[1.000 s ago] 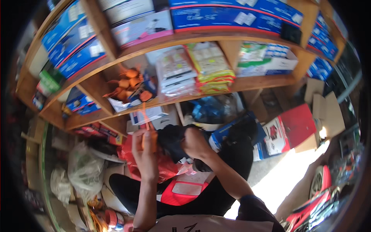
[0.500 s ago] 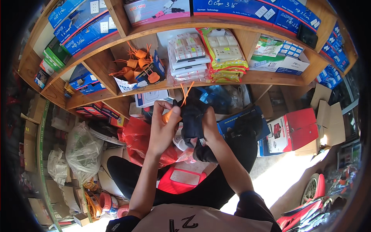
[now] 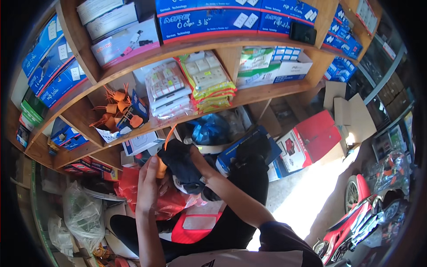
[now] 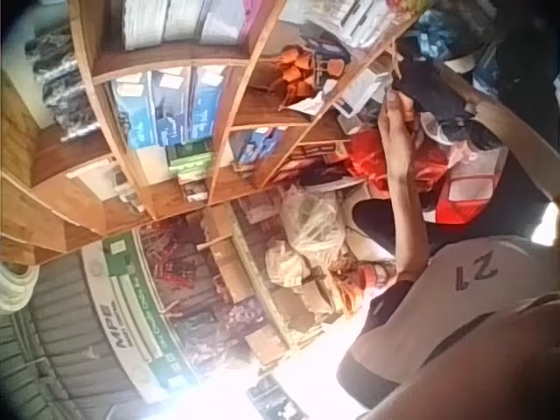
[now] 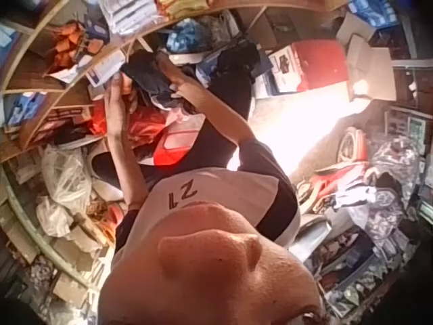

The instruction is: The recorder is sitting on the floor of a storage area, removing an orange plastic component from a black cloth bag and inspecting it.

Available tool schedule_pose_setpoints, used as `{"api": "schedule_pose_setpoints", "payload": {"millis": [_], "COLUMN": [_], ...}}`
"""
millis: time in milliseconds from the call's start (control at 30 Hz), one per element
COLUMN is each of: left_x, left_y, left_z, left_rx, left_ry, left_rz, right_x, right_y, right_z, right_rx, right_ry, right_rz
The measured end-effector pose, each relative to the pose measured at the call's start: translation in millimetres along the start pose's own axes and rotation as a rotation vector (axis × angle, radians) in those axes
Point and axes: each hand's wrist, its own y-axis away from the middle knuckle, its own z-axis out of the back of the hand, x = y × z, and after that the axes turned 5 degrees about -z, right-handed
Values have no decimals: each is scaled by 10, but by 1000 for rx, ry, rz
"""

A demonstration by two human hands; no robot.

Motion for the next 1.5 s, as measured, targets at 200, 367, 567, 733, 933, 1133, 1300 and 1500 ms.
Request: {"api": "schedule_pose_setpoints", "payload": {"millis": [200, 367, 567, 733, 933, 1133, 1300, 1500], "left_x": [31, 97, 226, 325, 339, 204, 174, 103], "left_y": [23, 70, 119, 242, 174, 230, 157, 161], "left_z": [-34, -103, -116, -95, -19, 69, -44, 13], "left_rx": [-14, -53, -139, -121, -118, -249, -113, -176], "left_ry": [-176, -178, -687, -580, -400, -80, -103, -733], "left_rz": [-110, -185, -438, -329, -326, -253, -328, -594], "right_x": [189, 199, 197, 169, -144, 424, 500, 404], "right_y": [37, 57, 31, 49, -177, -15, 119, 178], "right_z": [-86, -77, -197, -13, 87, 152, -144, -238], "right_rx": [30, 44, -139, -189, -353, -225, -22, -26], "right_ry": [-72, 138, -107, -226, -251, 685, 897, 411], "right_rz": [-110, 54, 14, -65, 207, 564, 597, 300]}}
